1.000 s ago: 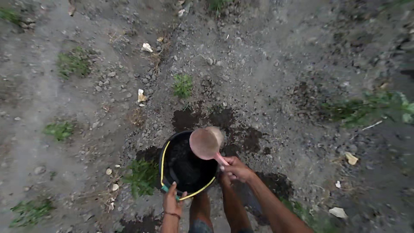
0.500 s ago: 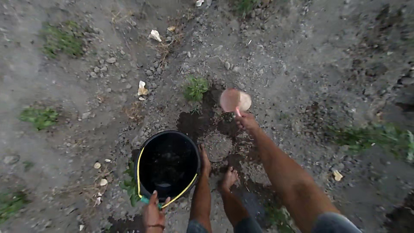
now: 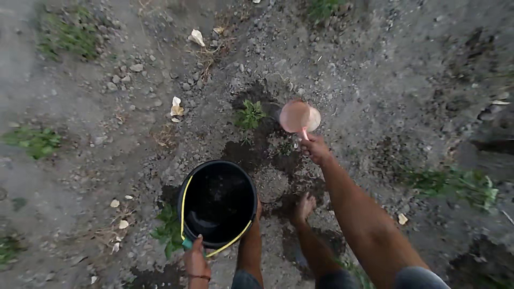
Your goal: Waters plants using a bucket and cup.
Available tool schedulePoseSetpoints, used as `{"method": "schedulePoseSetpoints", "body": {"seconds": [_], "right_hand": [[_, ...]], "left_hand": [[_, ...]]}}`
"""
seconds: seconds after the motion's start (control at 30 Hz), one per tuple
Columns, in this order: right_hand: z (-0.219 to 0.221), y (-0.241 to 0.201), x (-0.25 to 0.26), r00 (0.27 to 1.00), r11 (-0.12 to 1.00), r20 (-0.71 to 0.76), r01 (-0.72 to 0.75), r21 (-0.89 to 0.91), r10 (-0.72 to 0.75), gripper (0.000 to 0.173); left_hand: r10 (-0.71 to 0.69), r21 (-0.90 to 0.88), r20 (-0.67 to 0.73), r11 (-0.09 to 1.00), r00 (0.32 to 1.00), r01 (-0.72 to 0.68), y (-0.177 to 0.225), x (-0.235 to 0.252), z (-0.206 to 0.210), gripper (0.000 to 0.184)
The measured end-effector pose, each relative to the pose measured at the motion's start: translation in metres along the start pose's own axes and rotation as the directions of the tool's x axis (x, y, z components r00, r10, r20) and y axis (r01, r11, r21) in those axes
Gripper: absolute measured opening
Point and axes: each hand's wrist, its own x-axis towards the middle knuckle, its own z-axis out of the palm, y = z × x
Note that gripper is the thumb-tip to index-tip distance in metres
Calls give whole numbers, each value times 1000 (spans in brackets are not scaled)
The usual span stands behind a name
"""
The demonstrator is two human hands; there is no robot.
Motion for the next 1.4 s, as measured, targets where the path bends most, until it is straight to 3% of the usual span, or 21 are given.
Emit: {"method": "schedulePoseSetpoints", "body": {"seconds": [0.17,0.4,0.57,0.7,0.8,0.87,0.97,1.07,1.17,1.27,1.33,1.4], "right_hand": [[-9,14,-11,995,972,-99,-8,-237,-16,28],[-26,25,-14,981,821,-179,-39,-569,-77,31],[-32,20,-33,984,711,-153,-44,-702,-90,41],[-43,41,-62,977,594,-116,15,-804,-182,48],[-50,78,-98,876,425,64,294,-856,-478,42],[-52,91,-113,777,258,326,521,-814,-540,41],[-40,77,-110,721,109,666,690,-716,-193,53],[-17,46,-73,685,45,728,728,-684,-16,54],[-10,52,-51,792,147,603,589,-795,91,50],[-8,74,-73,821,461,521,379,-802,232,65],[-19,92,-79,825,722,540,271,-636,166,41],[-45,95,-83,828,925,532,42,-377,179,24]], "left_hand": [[89,49,61,995,994,-92,2,-8,9,12],[178,108,52,977,983,-182,15,-38,38,10],[205,97,42,973,978,-208,29,-62,68,16],[220,120,65,967,973,-227,34,-84,91,13],[242,152,98,955,965,-255,37,-103,105,14],[262,186,151,940,953,-288,38,-118,114,11],[301,261,245,895,922,-361,35,-143,121,21],[340,308,314,847,886,-434,39,-168,131,19],[366,314,373,815,852,-488,47,-189,150,14],[391,289,431,794,813,-535,53,-200,177,15],[373,321,492,763,787,-562,52,-211,194,23],[353,357,560,714,749,-603,46,-226,206,25]]}}
